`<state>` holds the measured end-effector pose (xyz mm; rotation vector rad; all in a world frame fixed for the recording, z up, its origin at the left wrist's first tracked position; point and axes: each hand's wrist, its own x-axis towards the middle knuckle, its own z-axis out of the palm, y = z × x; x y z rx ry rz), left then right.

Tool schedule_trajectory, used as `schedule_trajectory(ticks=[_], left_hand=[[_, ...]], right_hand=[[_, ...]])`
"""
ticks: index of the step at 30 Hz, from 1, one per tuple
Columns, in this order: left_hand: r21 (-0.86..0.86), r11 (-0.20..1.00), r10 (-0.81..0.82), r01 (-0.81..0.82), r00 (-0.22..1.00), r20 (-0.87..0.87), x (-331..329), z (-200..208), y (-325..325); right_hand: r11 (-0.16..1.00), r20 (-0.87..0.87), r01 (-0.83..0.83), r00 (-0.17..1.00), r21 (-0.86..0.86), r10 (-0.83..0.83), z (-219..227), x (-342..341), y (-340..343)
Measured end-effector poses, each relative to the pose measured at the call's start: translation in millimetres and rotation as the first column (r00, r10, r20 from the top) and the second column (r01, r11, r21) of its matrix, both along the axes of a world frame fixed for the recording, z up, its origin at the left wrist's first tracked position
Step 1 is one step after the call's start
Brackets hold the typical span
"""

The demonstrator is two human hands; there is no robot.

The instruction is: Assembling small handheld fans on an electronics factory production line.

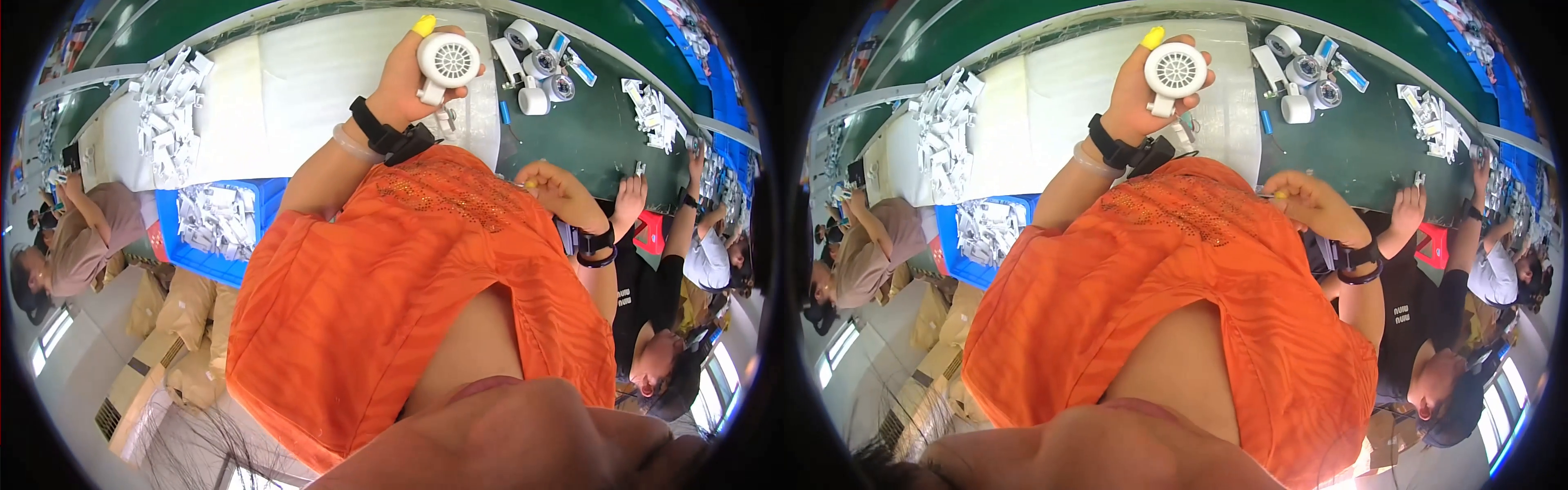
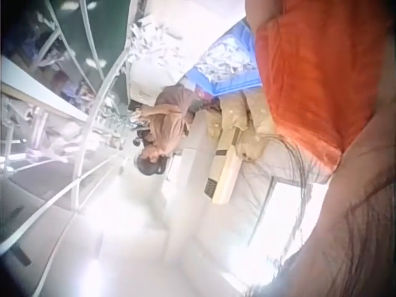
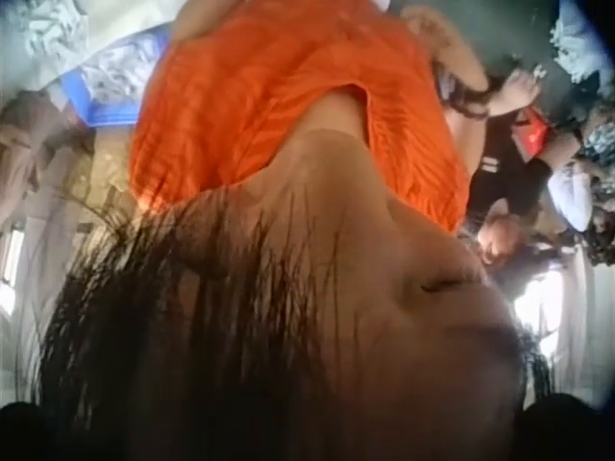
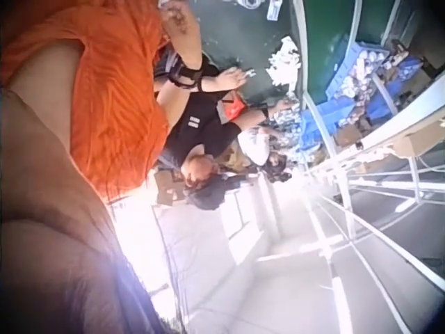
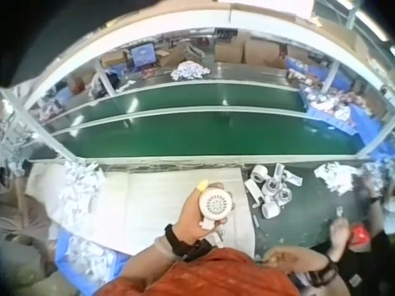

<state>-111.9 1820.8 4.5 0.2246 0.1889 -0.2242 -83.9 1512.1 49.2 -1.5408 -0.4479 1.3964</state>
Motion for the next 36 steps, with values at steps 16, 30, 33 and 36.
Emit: schedule_trajectory(ticks=[16, 30, 33, 36], left_hand=[[0.114, 0.993, 0.021, -0.009, 0.994, -0.104, -10.9, -6.1, -7.5], [0.017, 0.962, 0.274, -0.274, 0.956, -0.109, -37.1, -24.2, 52.0], [-0.024, 0.969, 0.240, -0.245, 0.964, -0.111, -36.2, -30.8, 52.3], [0.013, 0.972, 0.232, -0.235, 0.951, -0.206, -31.2, -29.0, 41.1]], right_hand=[[0.764, 0.511, 0.431, 0.572, 0.479, -0.642, 16.0, -5.4, 70.3], [0.949, 0.981, 0.248, 0.052, -0.193, 0.186, -164.6, 29.6, 97.6], [0.964, 0.952, 0.109, -0.164, -0.243, 0.259, -180.3, 42.3, 84.5], [0.995, 0.963, -0.010, -0.249, -0.104, 0.099, -171.7, 45.9, 84.4]])
